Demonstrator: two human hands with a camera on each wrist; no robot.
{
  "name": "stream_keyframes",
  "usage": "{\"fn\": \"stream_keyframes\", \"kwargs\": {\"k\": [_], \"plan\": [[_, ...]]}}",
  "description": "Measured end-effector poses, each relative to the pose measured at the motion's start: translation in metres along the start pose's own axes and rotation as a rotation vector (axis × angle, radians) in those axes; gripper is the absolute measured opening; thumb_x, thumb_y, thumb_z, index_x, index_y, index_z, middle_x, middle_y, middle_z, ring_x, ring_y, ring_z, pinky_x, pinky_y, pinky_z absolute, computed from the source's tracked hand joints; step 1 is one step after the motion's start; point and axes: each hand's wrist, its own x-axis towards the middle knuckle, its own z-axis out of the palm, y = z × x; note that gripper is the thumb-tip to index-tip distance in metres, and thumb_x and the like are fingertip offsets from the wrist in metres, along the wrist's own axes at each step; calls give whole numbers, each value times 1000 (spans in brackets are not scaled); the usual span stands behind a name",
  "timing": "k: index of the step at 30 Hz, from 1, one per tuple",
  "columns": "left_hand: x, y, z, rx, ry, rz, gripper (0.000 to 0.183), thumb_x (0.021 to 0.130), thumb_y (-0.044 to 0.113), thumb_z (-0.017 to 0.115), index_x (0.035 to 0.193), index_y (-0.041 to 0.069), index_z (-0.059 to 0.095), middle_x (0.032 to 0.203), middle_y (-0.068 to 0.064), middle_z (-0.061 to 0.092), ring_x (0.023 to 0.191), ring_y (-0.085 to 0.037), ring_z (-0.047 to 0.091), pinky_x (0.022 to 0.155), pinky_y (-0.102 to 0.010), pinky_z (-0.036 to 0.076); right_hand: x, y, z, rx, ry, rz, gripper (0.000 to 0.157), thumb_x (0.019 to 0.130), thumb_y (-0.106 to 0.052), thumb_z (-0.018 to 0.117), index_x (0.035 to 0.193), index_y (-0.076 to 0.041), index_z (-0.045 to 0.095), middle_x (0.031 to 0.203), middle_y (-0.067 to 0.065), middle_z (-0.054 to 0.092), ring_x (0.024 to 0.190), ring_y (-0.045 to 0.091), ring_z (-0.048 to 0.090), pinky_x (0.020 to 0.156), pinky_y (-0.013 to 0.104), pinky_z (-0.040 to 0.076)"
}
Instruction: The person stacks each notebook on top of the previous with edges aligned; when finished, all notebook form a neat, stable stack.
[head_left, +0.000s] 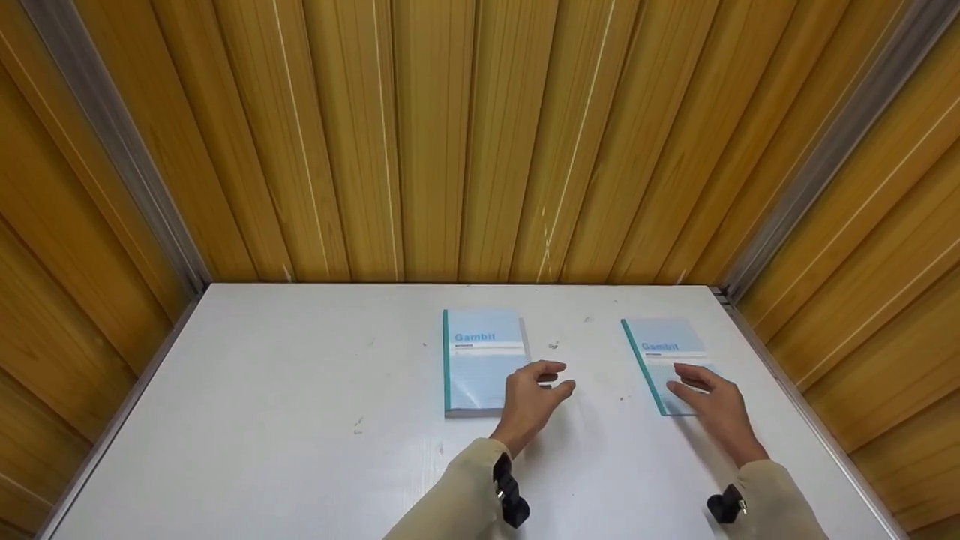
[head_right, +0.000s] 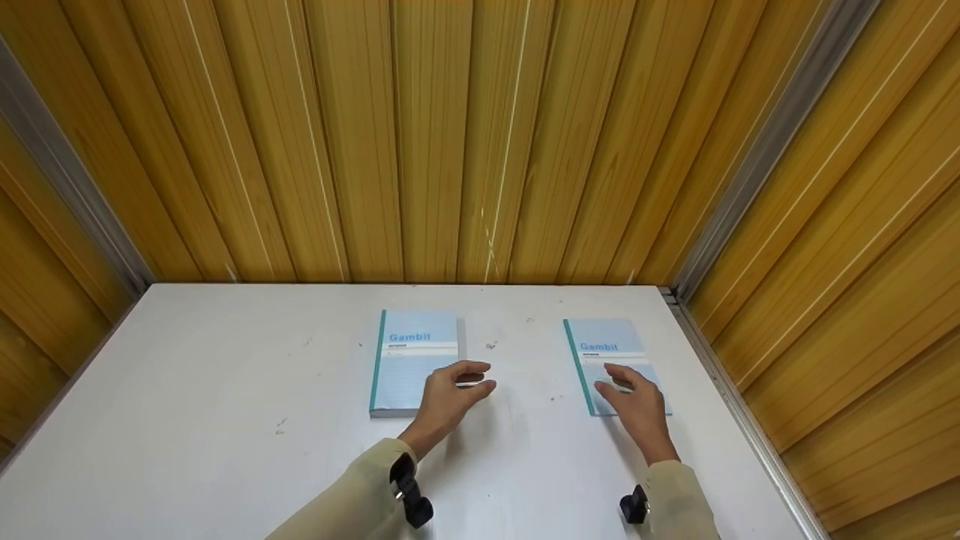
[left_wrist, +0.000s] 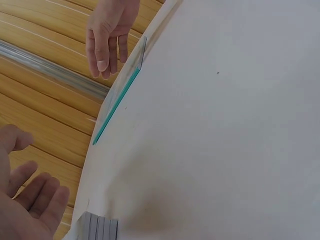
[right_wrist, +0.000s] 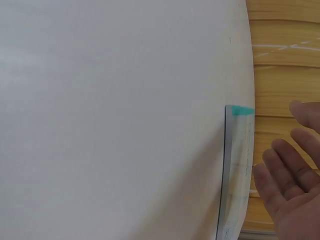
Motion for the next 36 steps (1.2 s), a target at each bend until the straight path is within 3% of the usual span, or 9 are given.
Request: {"fn": "stream_keyframes", "kwargs": {"k": [2, 5, 8, 12, 14, 18, 20, 27, 36], "plan": [[0, -3, 8, -5, -13, -21, 24, 91, 13, 84, 114, 8, 79, 118, -9, 75, 113, -33, 70, 88, -30, 60, 0, 7, -2, 31, 1, 37, 67, 103, -42, 72, 151, 1, 54, 152, 25, 54, 144, 41, 46, 120, 55, 34], [0, -7, 19, -2, -35, -43, 25, 91, 13, 84, 115, 6, 79, 121, -11, 75, 114, -33, 70, 90, -31, 60, -1, 19, -5, 60, 8, 78, 69, 103, -43, 71, 154, -1, 52, 155, 24, 51, 146, 40, 44, 121, 56, 33], [2, -8, 29, 3, -48, -64, 27, 91, 15, 84, 116, 6, 79, 121, -9, 75, 115, -31, 70, 91, -32, 59, -1, 28, -9, 61, 40, 90, 68, 104, -45, 69, 154, -3, 53, 154, 21, 54, 144, 35, 47, 115, 37, 41], [4, -6, 43, -18, -57, -100, 30, 90, 16, 85, 117, 6, 78, 120, -8, 75, 114, -28, 69, 92, -33, 59, -2, 35, -14, 46, 84, 96, 65, 105, -46, 67, 153, -4, 54, 153, 19, 55, 141, 32, 49, 96, 12, 42], [5, -4, 50, -38, -67, -114, 31, 89, 17, 86, 117, 7, 78, 120, -8, 75, 114, -27, 69, 92, -33, 58, -4, 37, -17, 45, 100, 106, 64, 106, -44, 66, 153, -3, 53, 154, 20, 54, 143, 35, 48, 102, 17, 44], [4, 2, 63, -75, -85, -141, 32, 89, 18, 87, 118, 11, 77, 121, -6, 74, 115, -26, 68, 95, -33, 58, -6, 39, -21, 52, 109, 143, 61, 108, -37, 64, 154, 0, 50, 159, 26, 46, 148, 44, 39, 118, 51, 39], [3, 5, 68, -91, -90, -156, 33, 89, 18, 87, 119, 11, 76, 122, -6, 73, 116, -26, 68, 96, -34, 58, -6, 40, -22, 60, 99, 164, 59, 108, -30, 63, 155, 2, 47, 162, 29, 39, 151, 48, 33, 120, 60, 33], [1, 9, 83, -123, -111, -191, 36, 90, 17, 87, 123, 12, 75, 125, -5, 72, 117, -21, 68, 99, -36, 57, -4, 46, -29, 11, 78, 214, 63, 107, -20, 64, 159, 5, 38, 167, 34, 23, 154, 54, 22, 120, 65, 28], [0, 9, 98, -103, -143, -188, 42, 90, 13, 85, 129, 5, 73, 128, -8, 72, 118, -23, 68, 99, -36, 57, -6, 44, -30, -60, 73, 227, 69, 105, -21, 67, 158, 9, 34, 164, 38, 27, 151, 56, 27, 120, 65, 29]]}}
